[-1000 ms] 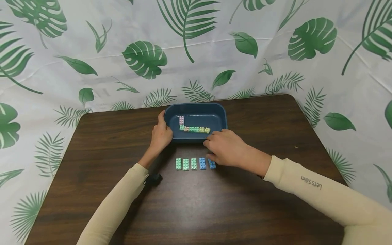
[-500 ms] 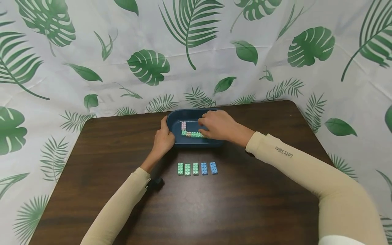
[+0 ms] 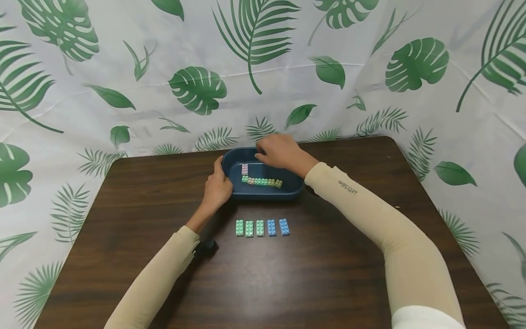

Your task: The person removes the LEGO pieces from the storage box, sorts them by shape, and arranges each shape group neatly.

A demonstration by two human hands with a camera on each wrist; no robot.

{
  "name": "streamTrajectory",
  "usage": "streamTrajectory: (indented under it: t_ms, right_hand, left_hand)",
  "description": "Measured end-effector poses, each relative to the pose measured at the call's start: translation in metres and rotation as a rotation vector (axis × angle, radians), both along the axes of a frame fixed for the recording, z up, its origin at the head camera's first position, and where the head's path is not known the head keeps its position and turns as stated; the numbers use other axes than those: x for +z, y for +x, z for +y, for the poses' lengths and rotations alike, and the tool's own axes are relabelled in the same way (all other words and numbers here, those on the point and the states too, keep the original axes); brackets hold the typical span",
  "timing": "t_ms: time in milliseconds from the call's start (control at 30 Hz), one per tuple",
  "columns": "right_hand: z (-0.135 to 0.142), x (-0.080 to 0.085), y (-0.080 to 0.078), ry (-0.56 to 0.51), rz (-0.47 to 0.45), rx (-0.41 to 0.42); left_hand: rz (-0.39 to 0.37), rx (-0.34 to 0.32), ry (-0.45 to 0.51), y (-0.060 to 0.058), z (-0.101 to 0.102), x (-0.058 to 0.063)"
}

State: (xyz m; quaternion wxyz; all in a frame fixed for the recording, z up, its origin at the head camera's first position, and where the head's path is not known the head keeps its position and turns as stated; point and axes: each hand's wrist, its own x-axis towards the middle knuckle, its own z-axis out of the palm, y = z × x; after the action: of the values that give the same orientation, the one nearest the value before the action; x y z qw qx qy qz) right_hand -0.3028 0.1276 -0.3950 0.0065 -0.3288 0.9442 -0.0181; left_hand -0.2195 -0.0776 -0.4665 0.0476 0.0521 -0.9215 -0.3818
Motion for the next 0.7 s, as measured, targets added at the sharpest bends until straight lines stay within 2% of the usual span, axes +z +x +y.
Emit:
streamTrajectory:
  t_ms: [133, 333, 700]
  right_hand:
    - [-0.01, -0.006, -0.008, -0.012, -0.047, -0.018]
    - [-0.023, -0.01, -0.014, 0.029, -0.117, -0.029]
    - [-0.045, -0.01, -0.011, 0.156, -0.125, 0.007]
  left_hand:
    - [0.016, -0.011, -0.004, 0.0, -0.002, -0.001]
    - [0.009, -0.028, -0.004, 0.0, -0.003, -0.002]
    - [0.006, -0.034, 0.018, -0.001, -0.004, -0.002]
